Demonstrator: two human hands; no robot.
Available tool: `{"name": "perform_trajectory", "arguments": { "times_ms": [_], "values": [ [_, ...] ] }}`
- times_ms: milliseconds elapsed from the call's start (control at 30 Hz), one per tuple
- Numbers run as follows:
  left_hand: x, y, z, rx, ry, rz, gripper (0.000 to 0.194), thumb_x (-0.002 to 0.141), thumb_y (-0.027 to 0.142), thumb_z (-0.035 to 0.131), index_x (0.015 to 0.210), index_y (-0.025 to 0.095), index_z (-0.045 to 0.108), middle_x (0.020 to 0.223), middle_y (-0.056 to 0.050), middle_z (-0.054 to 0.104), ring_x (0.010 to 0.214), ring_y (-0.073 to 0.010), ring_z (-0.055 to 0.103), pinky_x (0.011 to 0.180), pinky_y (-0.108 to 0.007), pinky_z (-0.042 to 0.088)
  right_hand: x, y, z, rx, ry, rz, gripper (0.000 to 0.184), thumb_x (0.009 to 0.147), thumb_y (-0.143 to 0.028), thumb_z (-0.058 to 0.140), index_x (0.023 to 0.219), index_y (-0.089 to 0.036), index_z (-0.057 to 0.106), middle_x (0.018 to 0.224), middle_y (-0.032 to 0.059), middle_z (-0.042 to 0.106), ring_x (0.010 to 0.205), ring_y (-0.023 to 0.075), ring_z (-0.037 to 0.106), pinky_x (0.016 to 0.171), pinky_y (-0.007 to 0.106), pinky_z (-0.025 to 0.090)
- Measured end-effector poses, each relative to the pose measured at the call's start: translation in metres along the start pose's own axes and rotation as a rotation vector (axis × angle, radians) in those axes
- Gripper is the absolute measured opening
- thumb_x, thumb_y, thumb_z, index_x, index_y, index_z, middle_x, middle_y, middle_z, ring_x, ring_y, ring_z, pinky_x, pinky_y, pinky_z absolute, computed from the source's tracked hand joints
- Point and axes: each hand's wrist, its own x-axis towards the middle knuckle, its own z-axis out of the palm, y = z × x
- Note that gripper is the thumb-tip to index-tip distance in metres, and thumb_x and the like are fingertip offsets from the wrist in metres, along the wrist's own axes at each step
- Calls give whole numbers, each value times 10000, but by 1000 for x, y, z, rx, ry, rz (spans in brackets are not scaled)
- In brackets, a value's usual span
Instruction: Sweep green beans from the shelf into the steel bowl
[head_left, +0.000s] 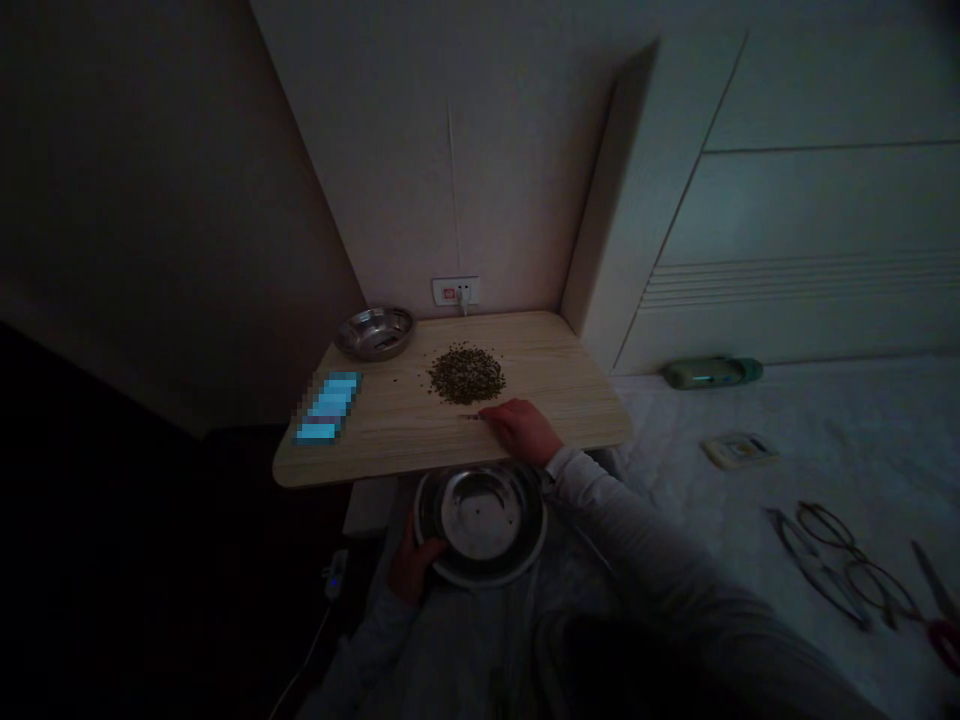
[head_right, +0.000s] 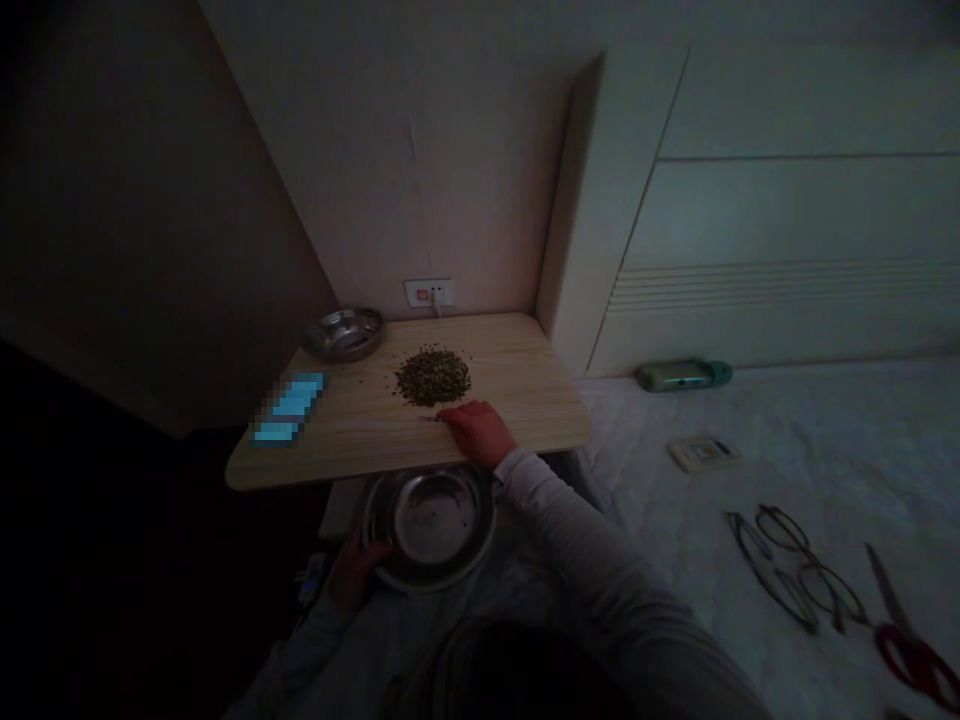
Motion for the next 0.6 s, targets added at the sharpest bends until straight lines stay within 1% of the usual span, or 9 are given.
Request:
{"name": "perform_trajectory", "arguments": {
  "times_ms": [133, 267, 367, 500, 600],
  "values": [
    [-3, 10, 2, 8, -6, -8, 676, 470, 299, 633, 1120, 129, 558, 1019, -99, 661, 1023, -299, 554, 917, -389, 389, -4, -7, 1, 34, 7, 6, 283, 871, -198, 405, 1063, -181, 613, 908, 94, 658, 837, 178, 558, 775, 313, 392],
    [-3, 11, 3, 3, 17, -32, 674, 462, 295, 631, 1109, 124, 555, 1015, -100, 658, 1022, -308, 549, 914, -406, 386, -10, -10, 3, 76, 20, -16, 282, 871, -200, 407, 1059, -187, 618, 909, 84, 660, 845, 170, 557, 793, 312, 397],
    [-3, 11, 3, -10, -8, -24, 668, 469, 309, 627, 1107, 123, 560, 963, -96, 668, 1027, -307, 547, 919, -405, 381, -12, -10, 5, 147, 32, -26, 278, 871, -213, 406, 1039, -188, 627, 917, 80, 666, 855, 170, 567, 805, 320, 409],
    [-3, 13, 4, -21, -31, -12, 650, 461, 314, 636, 1087, 144, 583, 948, -91, 673, 1015, -303, 553, 922, -396, 386, -11, -6, 7, 341, 63, 61, 279, 876, -277, 400, 1001, -192, 635, 975, 64, 666, 891, 151, 585, 823, 302, 435],
    [-4, 14, 5, -42, -44, -9, 651, 469, 321, 627, 1095, 150, 580, 943, -87, 676, 1006, -297, 560, 921, -390, 389, -8, -3, 8, 431, 69, 153, 281, 864, -298, 414, 1027, -197, 620, 1010, 55, 659, 915, 150, 588, 831, 300, 444]
  ]
}}
